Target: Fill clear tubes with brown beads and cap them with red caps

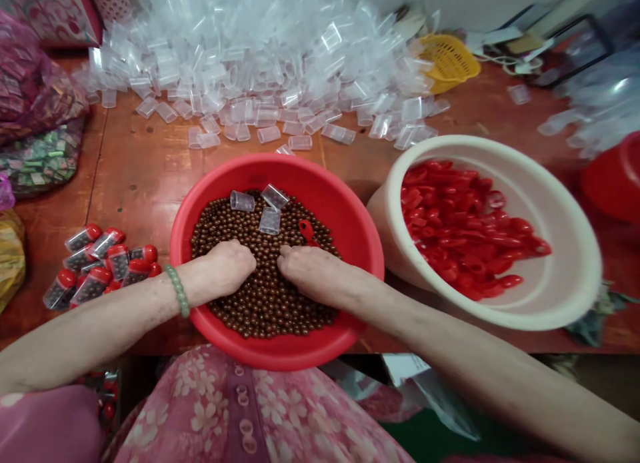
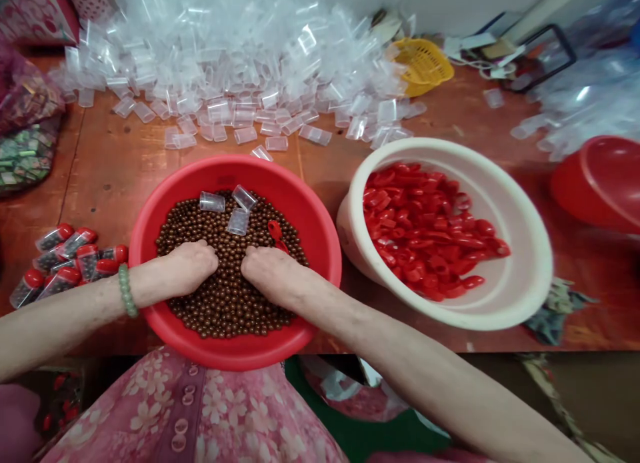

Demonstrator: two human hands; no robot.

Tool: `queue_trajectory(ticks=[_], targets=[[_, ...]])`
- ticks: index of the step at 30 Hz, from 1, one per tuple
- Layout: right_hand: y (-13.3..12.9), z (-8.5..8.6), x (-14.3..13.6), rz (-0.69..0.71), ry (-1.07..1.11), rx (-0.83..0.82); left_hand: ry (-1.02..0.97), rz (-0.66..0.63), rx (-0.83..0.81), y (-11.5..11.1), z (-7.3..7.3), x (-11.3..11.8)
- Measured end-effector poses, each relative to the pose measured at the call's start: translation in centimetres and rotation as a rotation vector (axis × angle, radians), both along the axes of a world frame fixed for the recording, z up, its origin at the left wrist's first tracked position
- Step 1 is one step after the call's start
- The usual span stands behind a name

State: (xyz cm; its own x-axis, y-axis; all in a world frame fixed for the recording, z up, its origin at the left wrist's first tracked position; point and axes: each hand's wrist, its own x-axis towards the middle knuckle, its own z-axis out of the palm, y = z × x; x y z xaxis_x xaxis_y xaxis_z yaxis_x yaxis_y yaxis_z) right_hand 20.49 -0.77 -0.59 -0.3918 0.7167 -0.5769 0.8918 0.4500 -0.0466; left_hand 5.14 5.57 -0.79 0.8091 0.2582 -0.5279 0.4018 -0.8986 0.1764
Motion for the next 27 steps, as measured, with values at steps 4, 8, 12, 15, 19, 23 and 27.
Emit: queue_trajectory(ticks=[4, 8, 12, 15, 19, 23, 27], targets=[[-0.1, -0.9, 0.2, -0.040, 0.262, -0.086, 0.032, 0.016, -0.121, 0.0, 0.1, -0.3], [0.0, -0.9, 0.6, -0.235, 0.499, -0.137, -0.012, 0.135, -0.326, 0.5, 0.5, -0.5], [-0.4, -0.5, 1.8, -0.359, 0.702, -0.110, -0.210, 0.216, -0.494, 1.4, 0.4, -1.2], [-0.9, -0.4, 2.5, -0.407, 0.784, -0.067, -0.332, 0.287, -0.592, 1.8, 0.3, -2.2], [-1.1, -0.6, 2.7, -0.413, 0.754, 0.024, -0.504, 0.470, -0.804, 1.6, 0.9, -3.6], [-0.6, -0.8, 2.5, -0.430, 0.633, 0.062, -0.622, 0.725, -1.157, 0.6, 1.8, -4.5], [-0.3, -0.9, 2.2, -0.447, 0.649, 0.063, -0.689, 0.766, -1.108, -0.2, 2.1, -4.7]])
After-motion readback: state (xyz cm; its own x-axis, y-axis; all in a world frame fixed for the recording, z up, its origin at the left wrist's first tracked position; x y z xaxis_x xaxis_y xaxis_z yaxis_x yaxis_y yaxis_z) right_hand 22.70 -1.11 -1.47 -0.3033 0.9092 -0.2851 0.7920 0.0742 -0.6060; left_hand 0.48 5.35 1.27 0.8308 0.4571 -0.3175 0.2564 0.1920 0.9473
